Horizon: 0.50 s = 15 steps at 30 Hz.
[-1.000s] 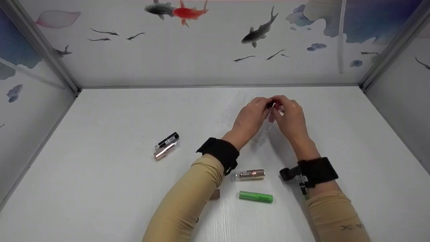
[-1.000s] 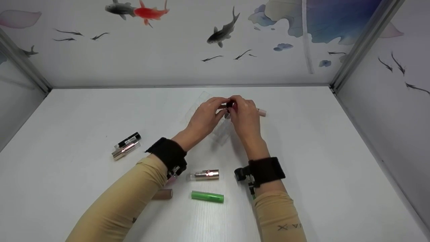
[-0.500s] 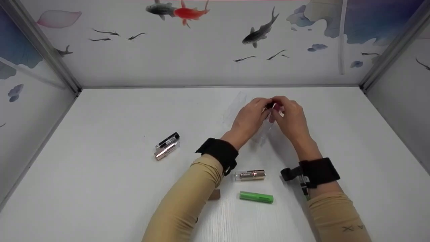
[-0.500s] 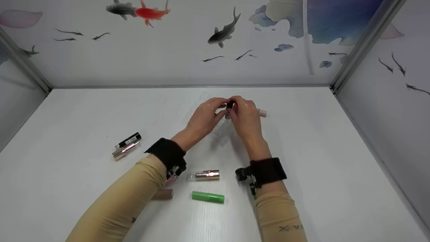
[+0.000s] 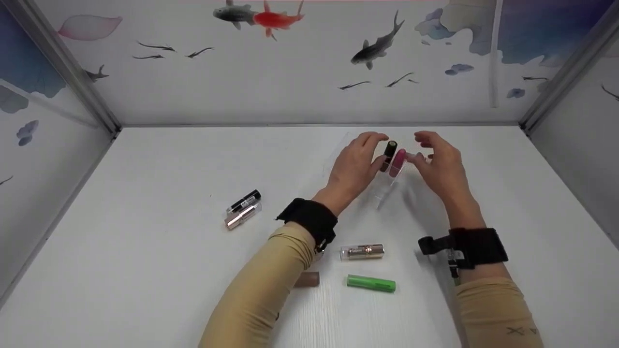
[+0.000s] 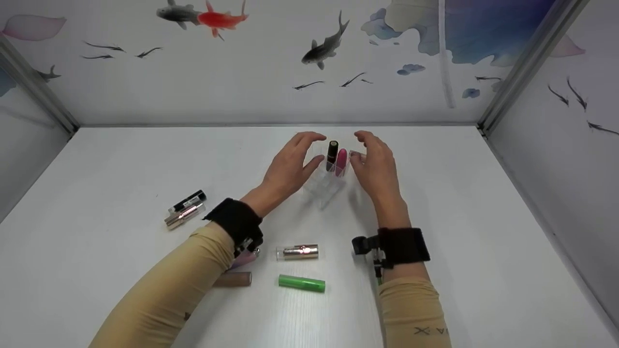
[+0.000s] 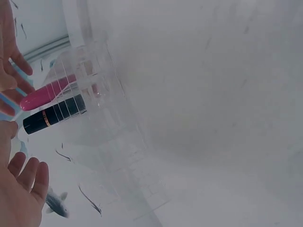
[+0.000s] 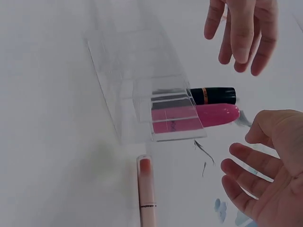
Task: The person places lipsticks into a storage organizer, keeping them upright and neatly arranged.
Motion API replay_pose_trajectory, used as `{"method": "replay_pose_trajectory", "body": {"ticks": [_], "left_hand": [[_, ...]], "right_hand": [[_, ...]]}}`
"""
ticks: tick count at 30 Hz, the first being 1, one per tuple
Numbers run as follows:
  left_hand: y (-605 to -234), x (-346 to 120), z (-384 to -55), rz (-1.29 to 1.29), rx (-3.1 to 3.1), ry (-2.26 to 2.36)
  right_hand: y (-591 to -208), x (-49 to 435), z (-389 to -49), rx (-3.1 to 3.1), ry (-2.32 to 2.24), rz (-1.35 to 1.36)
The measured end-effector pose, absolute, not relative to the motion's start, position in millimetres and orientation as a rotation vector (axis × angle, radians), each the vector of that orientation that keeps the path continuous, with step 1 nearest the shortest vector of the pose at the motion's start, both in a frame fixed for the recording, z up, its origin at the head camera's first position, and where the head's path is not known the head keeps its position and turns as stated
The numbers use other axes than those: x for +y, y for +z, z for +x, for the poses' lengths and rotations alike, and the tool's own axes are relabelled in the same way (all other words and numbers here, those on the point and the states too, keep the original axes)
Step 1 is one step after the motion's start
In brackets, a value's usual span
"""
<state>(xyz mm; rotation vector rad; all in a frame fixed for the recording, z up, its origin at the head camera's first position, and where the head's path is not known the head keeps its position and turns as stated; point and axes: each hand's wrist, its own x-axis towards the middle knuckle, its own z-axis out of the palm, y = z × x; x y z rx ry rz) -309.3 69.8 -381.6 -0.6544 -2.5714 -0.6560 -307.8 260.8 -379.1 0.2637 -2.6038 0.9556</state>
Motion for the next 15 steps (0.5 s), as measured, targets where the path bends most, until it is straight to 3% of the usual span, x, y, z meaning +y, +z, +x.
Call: {"method": "replay_pose_trajectory", "body": {"ticks": [15], "left_hand": [[-385.6, 45.0, -314.8, -0.492, -2.626, -0.585]], "right_hand": [[-399.5, 300.6, -317.4, -2.844, 0.858, 0.146]]}}
